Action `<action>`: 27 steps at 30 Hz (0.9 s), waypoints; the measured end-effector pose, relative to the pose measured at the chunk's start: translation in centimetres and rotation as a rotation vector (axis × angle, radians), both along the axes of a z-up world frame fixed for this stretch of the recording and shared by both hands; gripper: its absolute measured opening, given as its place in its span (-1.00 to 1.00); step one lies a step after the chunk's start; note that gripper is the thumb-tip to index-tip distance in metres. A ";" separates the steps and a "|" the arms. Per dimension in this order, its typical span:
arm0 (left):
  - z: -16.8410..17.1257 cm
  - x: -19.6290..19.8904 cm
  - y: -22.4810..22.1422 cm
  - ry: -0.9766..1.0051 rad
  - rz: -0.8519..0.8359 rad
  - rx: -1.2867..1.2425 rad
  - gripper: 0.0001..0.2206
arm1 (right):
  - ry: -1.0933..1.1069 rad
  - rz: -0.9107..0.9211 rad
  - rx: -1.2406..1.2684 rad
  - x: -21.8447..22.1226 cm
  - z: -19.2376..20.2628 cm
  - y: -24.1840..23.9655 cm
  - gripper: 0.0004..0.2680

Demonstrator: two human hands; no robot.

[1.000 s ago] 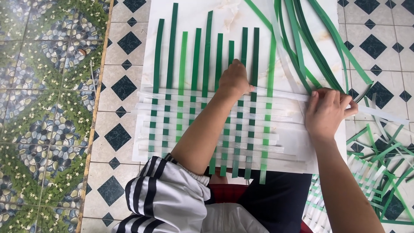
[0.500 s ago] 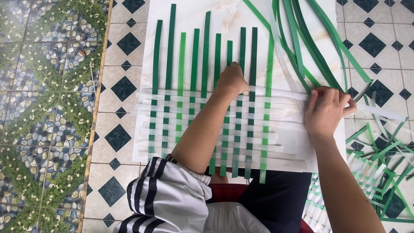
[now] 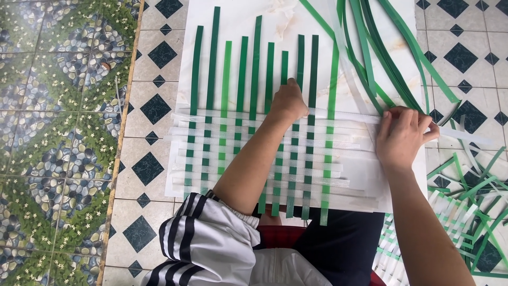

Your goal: Weaving green and white plastic strips together to create a patterned mat or sheet

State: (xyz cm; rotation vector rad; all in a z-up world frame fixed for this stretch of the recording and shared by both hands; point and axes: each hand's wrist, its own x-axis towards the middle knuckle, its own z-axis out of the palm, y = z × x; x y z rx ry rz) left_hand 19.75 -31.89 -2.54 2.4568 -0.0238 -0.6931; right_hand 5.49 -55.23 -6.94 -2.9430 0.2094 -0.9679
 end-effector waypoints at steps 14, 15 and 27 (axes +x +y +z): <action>-1.7 1.2 -0.3 0.012 -0.010 0.072 -0.22 | -0.032 -0.025 -0.027 0.2 0.3 0.2 -0.93; -2.0 1.4 -0.2 0.018 -0.043 0.090 -0.19 | -0.038 -0.031 -0.041 0.1 0.3 0.3 -0.92; -0.1 0.7 5.7 -0.120 -0.381 -0.082 -0.84 | -0.023 -0.054 -0.080 0.1 -0.1 0.0 -0.91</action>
